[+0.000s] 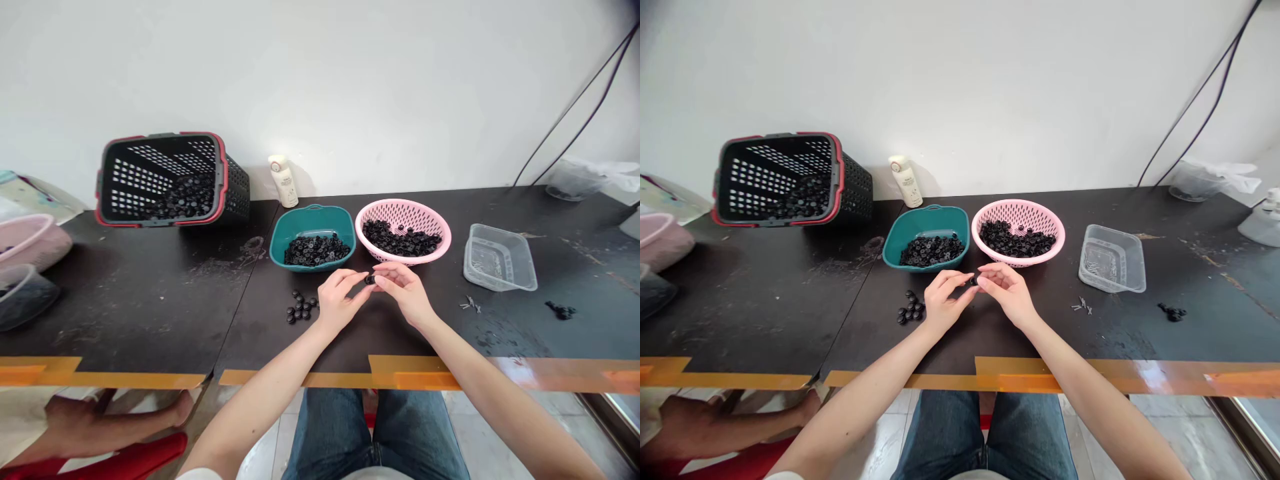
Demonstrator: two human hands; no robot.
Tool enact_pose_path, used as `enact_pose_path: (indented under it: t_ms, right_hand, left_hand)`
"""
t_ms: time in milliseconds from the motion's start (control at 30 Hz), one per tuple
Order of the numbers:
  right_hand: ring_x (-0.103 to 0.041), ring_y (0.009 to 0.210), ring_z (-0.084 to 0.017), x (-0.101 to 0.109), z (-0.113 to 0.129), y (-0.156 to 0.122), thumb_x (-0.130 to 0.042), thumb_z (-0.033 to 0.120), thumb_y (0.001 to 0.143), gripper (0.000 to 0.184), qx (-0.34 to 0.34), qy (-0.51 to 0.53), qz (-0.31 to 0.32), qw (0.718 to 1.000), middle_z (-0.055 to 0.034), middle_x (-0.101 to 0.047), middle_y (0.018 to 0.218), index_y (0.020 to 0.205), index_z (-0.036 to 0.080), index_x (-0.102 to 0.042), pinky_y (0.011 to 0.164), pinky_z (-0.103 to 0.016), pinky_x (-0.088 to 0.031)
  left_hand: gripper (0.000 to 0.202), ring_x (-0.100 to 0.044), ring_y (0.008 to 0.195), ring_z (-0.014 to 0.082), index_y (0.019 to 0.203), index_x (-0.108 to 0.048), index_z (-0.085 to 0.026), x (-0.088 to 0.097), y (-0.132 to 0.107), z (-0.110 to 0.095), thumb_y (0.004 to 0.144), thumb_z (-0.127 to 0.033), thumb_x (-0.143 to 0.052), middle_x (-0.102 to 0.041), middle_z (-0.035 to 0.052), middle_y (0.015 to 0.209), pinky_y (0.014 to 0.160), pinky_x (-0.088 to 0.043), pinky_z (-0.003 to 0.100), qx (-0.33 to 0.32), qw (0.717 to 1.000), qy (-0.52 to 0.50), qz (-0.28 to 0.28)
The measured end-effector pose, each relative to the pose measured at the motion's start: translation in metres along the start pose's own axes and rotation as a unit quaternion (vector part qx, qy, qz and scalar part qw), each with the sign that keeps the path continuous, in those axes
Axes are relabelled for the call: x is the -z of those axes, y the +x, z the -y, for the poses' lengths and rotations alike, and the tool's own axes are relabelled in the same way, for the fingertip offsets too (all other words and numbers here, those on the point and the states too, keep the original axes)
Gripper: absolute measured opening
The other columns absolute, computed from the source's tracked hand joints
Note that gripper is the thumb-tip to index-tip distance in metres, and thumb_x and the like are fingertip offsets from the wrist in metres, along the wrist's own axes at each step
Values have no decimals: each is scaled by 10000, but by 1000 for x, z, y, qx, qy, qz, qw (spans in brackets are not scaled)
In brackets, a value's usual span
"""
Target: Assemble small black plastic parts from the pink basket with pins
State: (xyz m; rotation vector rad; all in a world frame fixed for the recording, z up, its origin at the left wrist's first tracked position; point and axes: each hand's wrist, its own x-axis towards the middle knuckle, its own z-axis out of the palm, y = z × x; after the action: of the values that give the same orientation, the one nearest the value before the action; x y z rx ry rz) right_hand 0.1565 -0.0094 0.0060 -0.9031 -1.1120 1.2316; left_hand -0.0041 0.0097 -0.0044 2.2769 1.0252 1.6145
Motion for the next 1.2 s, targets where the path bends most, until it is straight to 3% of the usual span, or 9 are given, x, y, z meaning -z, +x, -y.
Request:
enact_pose_path:
  t_ms: [133,233,333,533,833,1033,1200]
  right_hand:
    - [-638,785,-160,3,3,-2,-685,294,784,158,96,-118,29,988,-32,-677,897,934,255,-720,728,-307,-549]
    - [-630,781,-167,5,4,-3,-695,270,774,187,126,-168,39,977,-36,-672,896,959,271,-723,675,-294,-542]
    - [-643,778,-168,5,2,-3,-720,274,749,179,95,-132,34,986,-32,-688,891,927,268,-731,697,-303,-552]
    - [-670,729,-168,1,-5,-3,-761,328,695,198,-31,19,0,999,-24,-718,841,871,238,-746,719,-352,-588]
    - [-643,644,-98,-3,-4,-4,-784,261,683,149,-107,113,-35,987,20,-671,708,811,220,-722,643,-226,-580]
    - [-652,684,-132,-1,-1,-4,-795,255,661,240,-104,81,-30,991,-7,-690,800,888,230,-723,665,-278,-583]
    - [-659,667,-140,0,3,-4,-792,247,662,169,-59,33,-10,998,-18,-704,798,822,234,-740,678,-288,-569]
  left_hand:
    - [195,-637,791,134,948,-677,-187,1,2,-2,785,-293,-668,-664,44,870,724,-538,247,-7,1000,24,-3]
    - [176,-639,787,136,914,-673,-179,3,3,-3,792,-305,-653,-663,46,860,710,-535,243,-20,999,35,2]
    - [173,-642,772,131,912,-673,-175,4,2,-3,793,-299,-656,-664,44,854,691,-530,231,-28,999,37,10]
    - [200,-636,747,120,965,-674,-183,5,0,-5,796,-291,-667,-655,42,879,660,-524,221,11,1000,-1,15]
    - [185,-620,671,102,962,-672,-181,4,-2,-11,791,-251,-680,-665,36,863,658,-533,240,75,994,-76,19]
    - [186,-637,702,116,1012,-658,-187,6,-5,-12,830,-214,-633,-691,37,872,668,-530,245,97,991,-88,37]
    - [182,-637,728,125,1010,-665,-186,9,-5,-10,833,-196,-627,-697,37,862,687,-529,250,71,994,-75,25]
